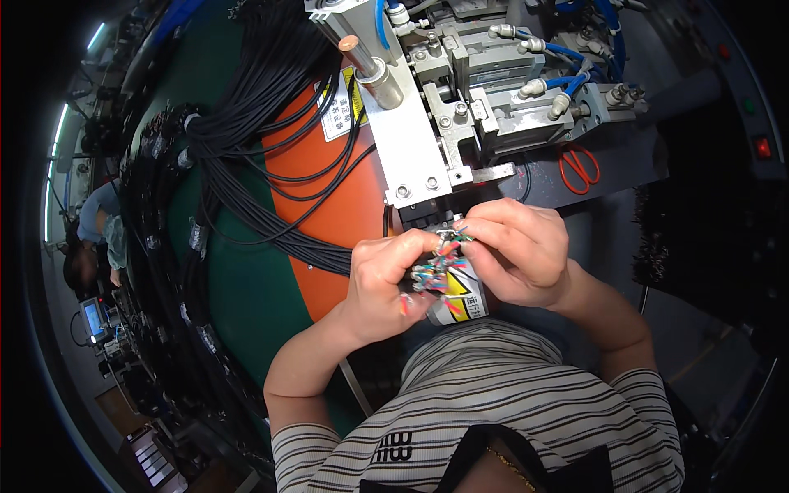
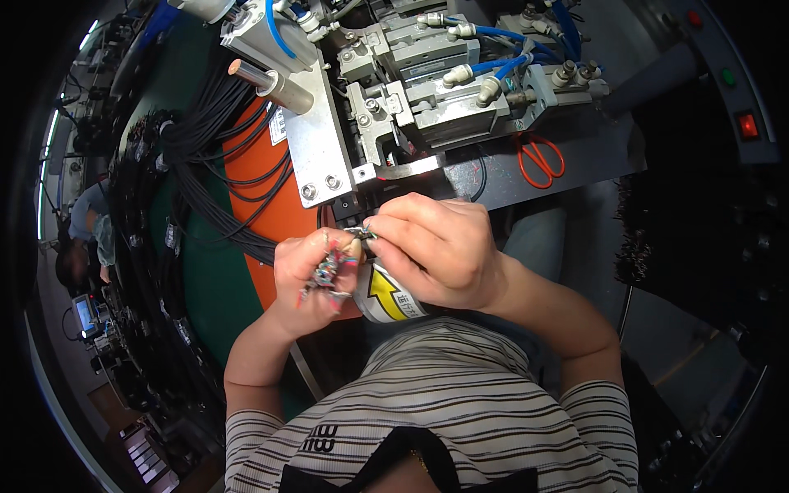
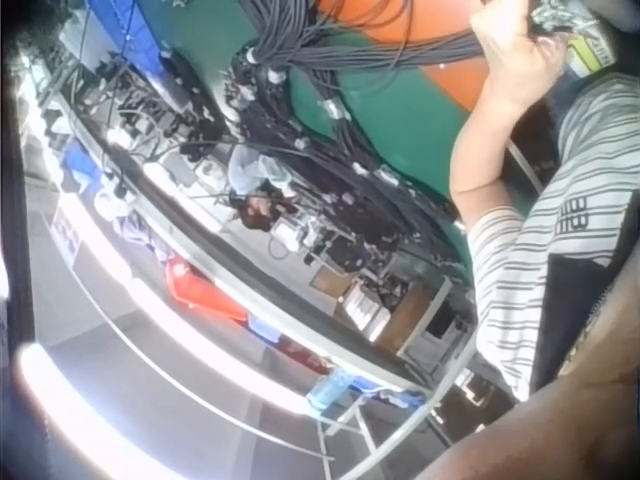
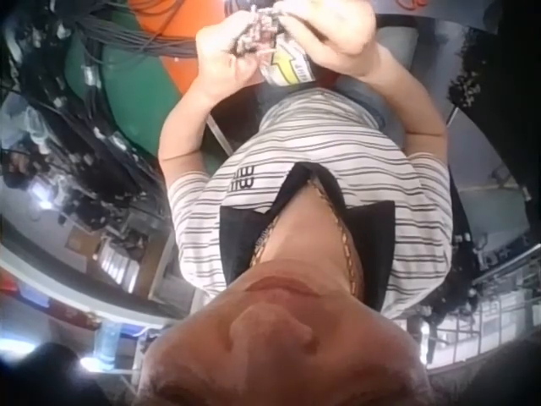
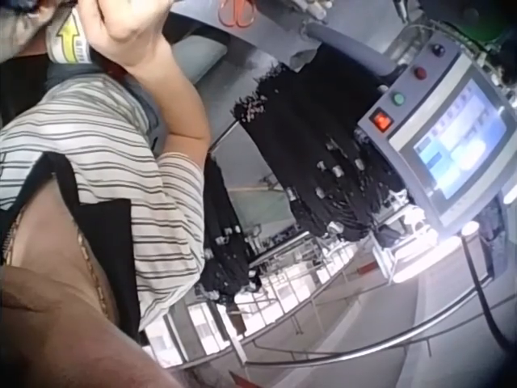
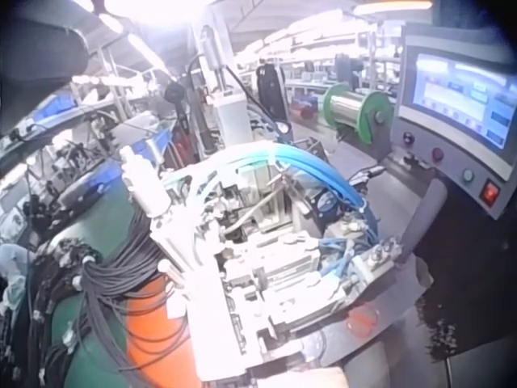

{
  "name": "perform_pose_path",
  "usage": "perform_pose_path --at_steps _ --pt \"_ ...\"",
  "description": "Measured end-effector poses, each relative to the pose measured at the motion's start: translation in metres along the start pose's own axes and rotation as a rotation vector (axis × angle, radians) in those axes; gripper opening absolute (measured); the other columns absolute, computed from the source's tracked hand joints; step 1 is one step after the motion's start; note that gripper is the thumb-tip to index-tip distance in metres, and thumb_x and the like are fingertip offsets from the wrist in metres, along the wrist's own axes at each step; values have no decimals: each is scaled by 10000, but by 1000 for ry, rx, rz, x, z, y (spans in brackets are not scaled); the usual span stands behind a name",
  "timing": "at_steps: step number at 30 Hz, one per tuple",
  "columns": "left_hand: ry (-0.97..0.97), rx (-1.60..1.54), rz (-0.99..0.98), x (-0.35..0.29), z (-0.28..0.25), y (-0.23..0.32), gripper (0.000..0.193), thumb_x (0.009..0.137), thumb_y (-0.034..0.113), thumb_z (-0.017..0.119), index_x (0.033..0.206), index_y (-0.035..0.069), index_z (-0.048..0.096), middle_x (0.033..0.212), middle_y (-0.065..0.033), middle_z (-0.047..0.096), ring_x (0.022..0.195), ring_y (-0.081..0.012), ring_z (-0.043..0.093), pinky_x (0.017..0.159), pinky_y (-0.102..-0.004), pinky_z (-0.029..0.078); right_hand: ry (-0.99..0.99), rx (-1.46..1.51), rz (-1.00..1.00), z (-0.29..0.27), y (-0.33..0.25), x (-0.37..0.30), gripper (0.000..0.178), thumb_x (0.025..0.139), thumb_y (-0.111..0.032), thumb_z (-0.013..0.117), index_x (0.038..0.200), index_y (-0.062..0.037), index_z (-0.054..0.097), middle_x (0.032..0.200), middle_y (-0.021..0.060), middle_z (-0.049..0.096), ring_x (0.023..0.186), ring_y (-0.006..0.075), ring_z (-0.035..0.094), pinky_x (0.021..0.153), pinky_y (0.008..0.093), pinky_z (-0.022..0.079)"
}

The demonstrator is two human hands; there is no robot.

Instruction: Manually inserting individual wires from a bundle into a connector block on an industrial assembly machine.

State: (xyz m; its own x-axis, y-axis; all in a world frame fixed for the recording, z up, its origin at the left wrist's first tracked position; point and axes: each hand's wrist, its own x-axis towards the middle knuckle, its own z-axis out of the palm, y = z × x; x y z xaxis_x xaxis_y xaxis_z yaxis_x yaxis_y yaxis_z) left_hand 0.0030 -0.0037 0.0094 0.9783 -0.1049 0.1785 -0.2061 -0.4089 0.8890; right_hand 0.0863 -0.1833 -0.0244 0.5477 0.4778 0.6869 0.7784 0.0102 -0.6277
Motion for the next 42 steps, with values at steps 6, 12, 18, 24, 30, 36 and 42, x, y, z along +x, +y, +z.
perform_pose_path --at_steps 6,12,18,24,30,36,42 --pt "13 582 274 -2 8 2 329 683 105 720 980 -18 647 689 -60 582 547 -194 579 504 -312 408 -315 -206 151 -20 -10 10 104 746 -37 700 836 -19 650 751 89 598 569 261 599 503 330 469" --pt "13 698 264 -2 6 0 514 610 83 716 1107 -32 653 880 -101 600 679 -237 589 585 -339 472 -423 -283 249 -17 -1 8 72 785 -65 688 806 -28 629 742 87 579 582 296 589 505 377 456" --pt "-21 712 228 -4 6 0 556 576 69 740 1115 -32 650 912 -113 599 707 -257 593 602 -352 490 -398 -213 280 -12 1 2 61 823 -65 664 826 -18 627 757 99 588 596 307 594 520 386 463" --pt "-74 626 186 -6 2 2 530 589 17 679 1115 -44 645 884 -89 568 721 -236 574 612 -339 488 -325 -189 243 -9 2 -3 69 809 -74 665 815 -21 621 732 86 554 586 290 600 500 388 463" --pt "-79 671 181 -4 2 1 609 559 75 740 1153 -15 641 862 -89 550 696 -249 565 595 -344 472 -317 -194 279 -8 1 -2 69 813 -16 674 874 0 647 785 112 626 626 296 631 527 361 489" --pt "-177 711 170 1 0 10 652 552 95 748 1185 -6 630 832 -80 481 720 -246 533 615 -356 454 -311 -219 270 -7 1 -2 85 800 -4 684 880 3 655 788 111 629 626 295 631 527 360 490" --pt "-208 784 187 4 2 17 378 763 48 606 1130 -36 642 836 -74 501 727 -209 534 611 -320 459 -326 -235 271 -8 0 -1 84 795 -10 686 873 4 658 788 110 630 625 293 631 522 363 485"
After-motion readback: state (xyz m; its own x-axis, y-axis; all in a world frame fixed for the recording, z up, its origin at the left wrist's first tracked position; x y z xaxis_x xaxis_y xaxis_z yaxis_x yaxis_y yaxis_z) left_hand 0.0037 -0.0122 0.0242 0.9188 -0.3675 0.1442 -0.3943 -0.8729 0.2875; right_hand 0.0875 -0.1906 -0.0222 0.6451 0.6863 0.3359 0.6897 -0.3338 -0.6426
